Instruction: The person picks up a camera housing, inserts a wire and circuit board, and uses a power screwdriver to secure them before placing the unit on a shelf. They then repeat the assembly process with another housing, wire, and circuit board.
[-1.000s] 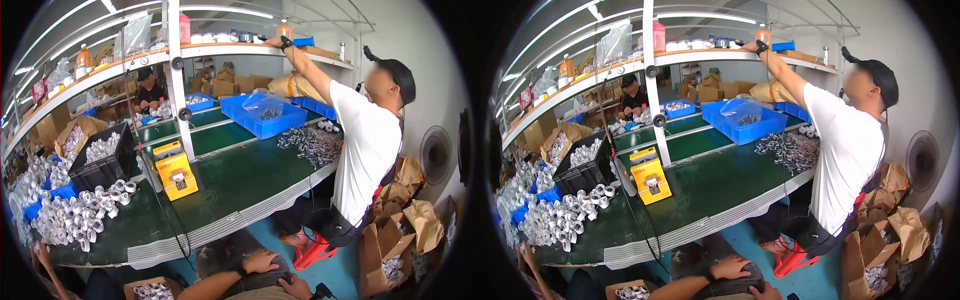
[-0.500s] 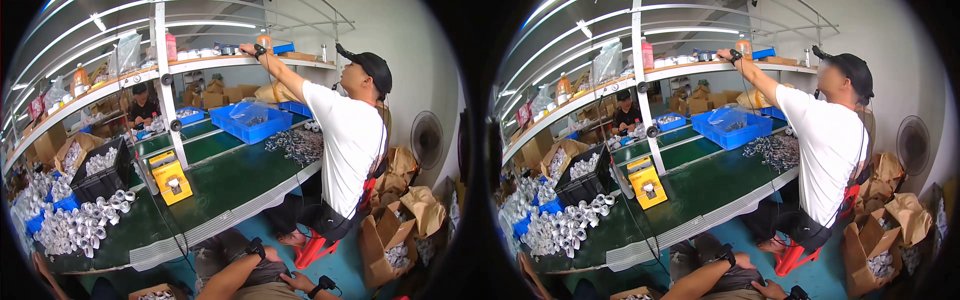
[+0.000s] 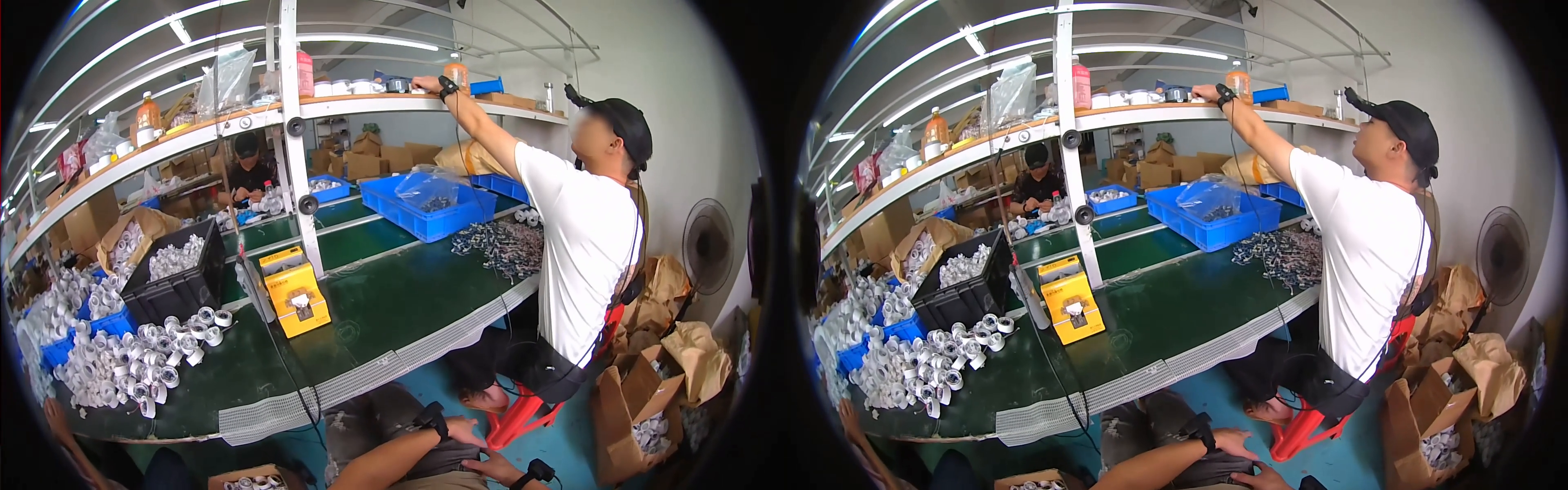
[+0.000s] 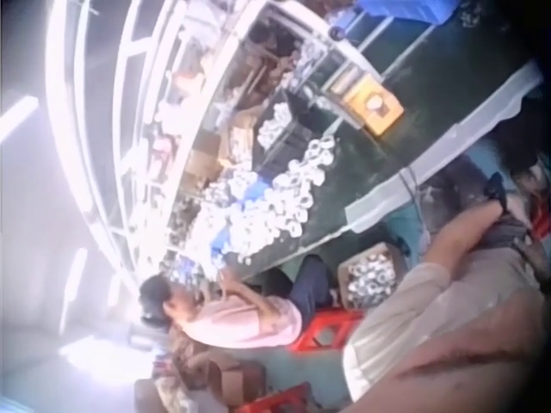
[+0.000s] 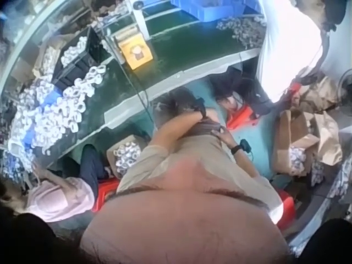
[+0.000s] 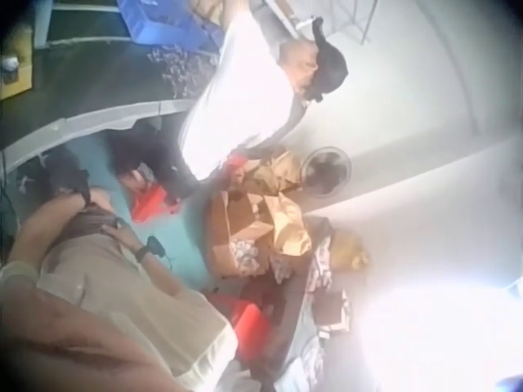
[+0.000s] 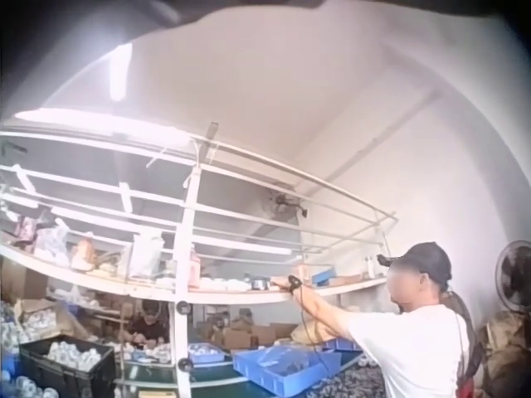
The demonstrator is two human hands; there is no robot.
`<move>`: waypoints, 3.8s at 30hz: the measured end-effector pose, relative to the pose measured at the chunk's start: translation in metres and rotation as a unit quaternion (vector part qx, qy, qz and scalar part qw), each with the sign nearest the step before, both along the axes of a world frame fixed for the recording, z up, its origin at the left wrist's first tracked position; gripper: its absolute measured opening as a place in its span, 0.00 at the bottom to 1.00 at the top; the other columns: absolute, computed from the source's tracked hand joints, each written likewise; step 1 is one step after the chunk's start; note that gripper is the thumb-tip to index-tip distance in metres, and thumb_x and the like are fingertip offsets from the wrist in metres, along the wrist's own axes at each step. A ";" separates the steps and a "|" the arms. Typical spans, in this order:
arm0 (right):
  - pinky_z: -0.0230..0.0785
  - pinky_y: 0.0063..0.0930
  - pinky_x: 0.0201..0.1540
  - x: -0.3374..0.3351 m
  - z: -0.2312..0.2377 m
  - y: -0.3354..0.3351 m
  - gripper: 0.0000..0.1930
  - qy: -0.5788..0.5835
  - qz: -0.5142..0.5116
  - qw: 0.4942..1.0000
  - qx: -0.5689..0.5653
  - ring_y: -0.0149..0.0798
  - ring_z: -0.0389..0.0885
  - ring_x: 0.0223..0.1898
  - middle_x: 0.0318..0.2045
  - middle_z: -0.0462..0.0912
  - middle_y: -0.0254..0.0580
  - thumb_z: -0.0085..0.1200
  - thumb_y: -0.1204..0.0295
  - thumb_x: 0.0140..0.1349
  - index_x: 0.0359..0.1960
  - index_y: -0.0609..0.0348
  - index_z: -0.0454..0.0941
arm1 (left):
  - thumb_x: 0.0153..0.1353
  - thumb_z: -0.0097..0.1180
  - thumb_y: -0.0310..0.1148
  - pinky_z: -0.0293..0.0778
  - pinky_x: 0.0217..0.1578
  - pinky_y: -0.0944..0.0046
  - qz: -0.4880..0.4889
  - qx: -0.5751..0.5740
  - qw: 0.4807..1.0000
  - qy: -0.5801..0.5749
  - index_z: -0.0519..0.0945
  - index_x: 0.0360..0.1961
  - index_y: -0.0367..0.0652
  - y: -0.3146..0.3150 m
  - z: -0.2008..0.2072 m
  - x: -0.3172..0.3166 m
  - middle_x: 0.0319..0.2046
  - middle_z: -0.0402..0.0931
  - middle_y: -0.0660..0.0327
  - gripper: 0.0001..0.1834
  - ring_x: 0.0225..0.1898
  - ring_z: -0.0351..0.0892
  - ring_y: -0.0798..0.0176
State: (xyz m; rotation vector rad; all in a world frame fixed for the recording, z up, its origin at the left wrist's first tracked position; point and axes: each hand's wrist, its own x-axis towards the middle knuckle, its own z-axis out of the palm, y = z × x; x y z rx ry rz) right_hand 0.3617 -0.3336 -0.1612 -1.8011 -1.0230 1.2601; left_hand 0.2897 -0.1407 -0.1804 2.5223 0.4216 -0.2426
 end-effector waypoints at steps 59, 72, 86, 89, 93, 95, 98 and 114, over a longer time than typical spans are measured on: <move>0.64 0.36 0.57 -0.034 0.173 0.569 0.44 -0.301 0.367 0.817 0.328 0.50 0.69 0.55 0.51 0.69 0.50 0.72 0.57 0.39 0.59 0.61 0.67 | 0.60 0.53 0.27 0.71 0.48 0.62 0.683 -0.059 0.562 -0.462 0.69 0.52 0.37 0.179 0.147 -0.418 0.47 0.74 0.58 0.18 0.46 0.74 0.62; 0.71 0.38 0.51 -0.061 0.155 0.528 0.44 -0.264 0.122 0.888 0.357 0.48 0.75 0.49 0.52 0.68 0.45 0.74 0.61 0.38 0.60 0.57 0.65 | 0.63 0.51 0.25 0.77 0.31 0.68 0.655 -0.068 0.580 -0.480 0.77 0.35 0.33 0.195 0.154 -0.406 0.28 0.79 0.57 0.06 0.27 0.79 0.65; 0.68 0.42 0.51 -0.080 0.133 0.482 0.36 -0.371 -0.039 0.843 0.389 0.54 0.71 0.49 0.46 0.71 0.51 0.70 0.60 0.44 0.55 0.58 0.68 | 0.63 0.50 0.25 0.74 0.29 0.71 0.592 -0.034 0.622 -0.512 0.77 0.39 0.35 0.209 0.141 -0.404 0.27 0.76 0.64 0.06 0.25 0.75 0.72; 0.68 0.43 0.50 -0.083 0.125 0.467 0.31 -0.375 -0.045 0.831 0.408 0.54 0.71 0.49 0.45 0.71 0.51 0.68 0.61 0.45 0.52 0.55 0.69 | 0.63 0.52 0.25 0.75 0.29 0.71 0.585 -0.003 0.625 -0.517 0.78 0.39 0.34 0.208 0.131 -0.408 0.26 0.78 0.62 0.06 0.25 0.77 0.71; 0.67 0.44 0.49 -0.091 0.117 0.455 0.28 -0.399 -0.029 0.822 0.406 0.52 0.72 0.48 0.43 0.72 0.47 0.67 0.61 0.47 0.50 0.53 0.71 | 0.61 0.52 0.24 0.75 0.28 0.71 0.580 -0.007 0.617 -0.533 0.78 0.38 0.34 0.210 0.127 -0.412 0.26 0.79 0.61 0.06 0.25 0.77 0.71; 0.67 0.44 0.49 -0.086 0.116 0.451 0.26 -0.413 -0.031 0.810 0.416 0.52 0.72 0.47 0.41 0.73 0.47 0.66 0.61 0.47 0.48 0.53 0.72 | 0.61 0.52 0.24 0.75 0.27 0.71 0.582 0.022 0.626 -0.519 0.79 0.37 0.34 0.206 0.128 -0.406 0.25 0.79 0.61 0.06 0.24 0.77 0.71; 0.67 0.43 0.49 -0.086 0.116 0.450 0.24 -0.428 -0.025 0.803 0.414 0.52 0.72 0.47 0.41 0.74 0.47 0.65 0.62 0.48 0.46 0.54 0.74 | 0.61 0.52 0.23 0.75 0.27 0.70 0.591 0.033 0.628 -0.505 0.79 0.37 0.34 0.204 0.130 -0.404 0.25 0.79 0.61 0.06 0.24 0.77 0.71; 0.67 0.44 0.50 -0.092 0.128 0.441 0.23 -0.397 0.012 0.824 0.404 0.53 0.72 0.48 0.43 0.73 0.48 0.63 0.66 0.49 0.48 0.56 0.72 | 0.60 0.54 0.24 0.74 0.33 0.70 0.598 0.062 0.647 -0.468 0.74 0.46 0.34 0.194 0.140 -0.400 0.26 0.76 0.63 0.12 0.28 0.76 0.70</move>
